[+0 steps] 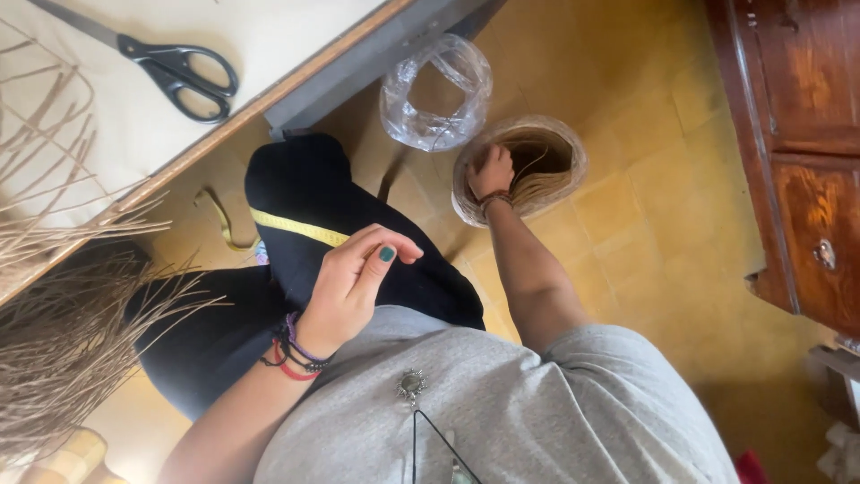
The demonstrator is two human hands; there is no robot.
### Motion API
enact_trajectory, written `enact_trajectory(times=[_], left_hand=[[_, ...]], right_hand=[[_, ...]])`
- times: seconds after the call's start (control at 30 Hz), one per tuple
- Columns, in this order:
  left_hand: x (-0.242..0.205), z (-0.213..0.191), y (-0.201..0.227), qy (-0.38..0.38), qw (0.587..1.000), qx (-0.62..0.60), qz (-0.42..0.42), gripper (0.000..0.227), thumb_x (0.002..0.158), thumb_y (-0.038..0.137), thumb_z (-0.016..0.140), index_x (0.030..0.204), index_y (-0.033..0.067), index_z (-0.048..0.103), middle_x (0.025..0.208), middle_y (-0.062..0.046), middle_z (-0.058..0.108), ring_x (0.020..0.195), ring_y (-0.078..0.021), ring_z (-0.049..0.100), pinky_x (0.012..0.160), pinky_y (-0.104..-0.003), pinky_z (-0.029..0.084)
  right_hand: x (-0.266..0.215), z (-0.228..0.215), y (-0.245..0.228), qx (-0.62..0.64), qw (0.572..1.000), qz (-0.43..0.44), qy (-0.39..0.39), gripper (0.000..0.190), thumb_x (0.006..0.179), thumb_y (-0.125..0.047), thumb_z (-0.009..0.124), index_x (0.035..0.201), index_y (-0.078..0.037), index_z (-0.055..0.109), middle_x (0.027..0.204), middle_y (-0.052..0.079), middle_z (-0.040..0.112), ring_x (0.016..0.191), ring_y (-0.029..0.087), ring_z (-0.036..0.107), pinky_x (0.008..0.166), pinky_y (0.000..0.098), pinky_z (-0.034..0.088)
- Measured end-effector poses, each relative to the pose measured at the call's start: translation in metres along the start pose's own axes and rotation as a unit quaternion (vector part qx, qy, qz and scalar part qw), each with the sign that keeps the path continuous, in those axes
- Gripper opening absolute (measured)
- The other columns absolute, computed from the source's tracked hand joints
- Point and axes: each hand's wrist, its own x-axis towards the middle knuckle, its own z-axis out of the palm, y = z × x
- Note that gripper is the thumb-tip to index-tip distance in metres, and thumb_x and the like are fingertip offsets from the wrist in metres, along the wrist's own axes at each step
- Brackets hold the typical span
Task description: Measuring, cutting, and weaving natural fibers onto a metal frame to create a decorative item.
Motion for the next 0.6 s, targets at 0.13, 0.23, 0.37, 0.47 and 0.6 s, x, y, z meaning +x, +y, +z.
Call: enact_trajectory(times=[0.13, 0.23, 0.37, 0.47, 0.6], left_hand=[[-0.004, 0.002, -0.003, -0.004, 1.000, -0.016, -0.010, 0.036, 0.109, 0.019, 0.039, 0.103, 0.0064, 0.072, 0.089, -0.011, 0.072, 0.091, -0.0264, 0.072, 0.088, -0.041, 0.056], [-0.006, 0.002, -0.004, -0.004, 1.000, -0.014, -0.011, 0.036, 0.109, 0.020, 0.039, 0.103, 0.0067, 0.072, 0.088, -0.010, 0.071, 0.091, -0.0259, 0.071, 0.088, -0.040, 0.056], [-0.004, 0.003, -0.006, -0.003, 1.000, -0.013, -0.016, 0.037, 0.109, 0.019, 0.038, 0.103, 0.0072, 0.073, 0.087, -0.010, 0.071, 0.090, -0.0249, 0.071, 0.087, -0.039, 0.057], [-0.001, 0.007, -0.008, -0.005, 0.999, 0.003, -0.032, 0.036, 0.108, 0.020, 0.040, 0.102, 0.0076, 0.073, 0.087, -0.009, 0.072, 0.090, -0.0252, 0.072, 0.087, -0.040, 0.057], [0.011, 0.011, -0.009, -0.008, 0.999, 0.010, -0.049, 0.036, 0.108, 0.020, 0.041, 0.102, 0.0080, 0.073, 0.087, -0.008, 0.072, 0.090, -0.0244, 0.072, 0.086, -0.040, 0.057]], right_hand=[[-0.033, 0.002, 0.021, 0.122, 0.986, 0.075, 0.080, 0.075, 0.084, -0.028, 0.080, 0.147, -0.016, 0.041, 0.153, 0.020, 0.034, 0.141, 0.041, 0.045, 0.115, 0.0531, 0.044], [-0.024, 0.011, 0.040, 0.209, 0.967, 0.108, 0.103, 0.054, 0.087, -0.019, 0.076, 0.136, -0.017, 0.052, 0.155, 0.019, 0.033, 0.147, 0.038, 0.037, 0.122, 0.0484, 0.039], [0.018, 0.030, 0.063, 0.258, 0.956, 0.096, 0.099, 0.037, 0.089, -0.016, 0.075, 0.125, -0.015, 0.066, 0.153, 0.018, 0.043, 0.145, 0.035, 0.042, 0.120, 0.0438, 0.040], [0.087, 0.115, 0.128, 0.367, 0.897, 0.246, 0.015, 0.053, 0.083, -0.035, 0.080, 0.132, -0.030, 0.062, 0.132, 0.002, 0.064, 0.128, 0.018, 0.060, 0.108, 0.0330, 0.051], [0.115, 0.154, 0.162, 0.394, 0.872, 0.287, -0.049, 0.066, 0.081, -0.038, 0.083, 0.140, -0.025, 0.058, 0.133, 0.003, 0.066, 0.124, 0.017, 0.064, 0.105, 0.0322, 0.054]])
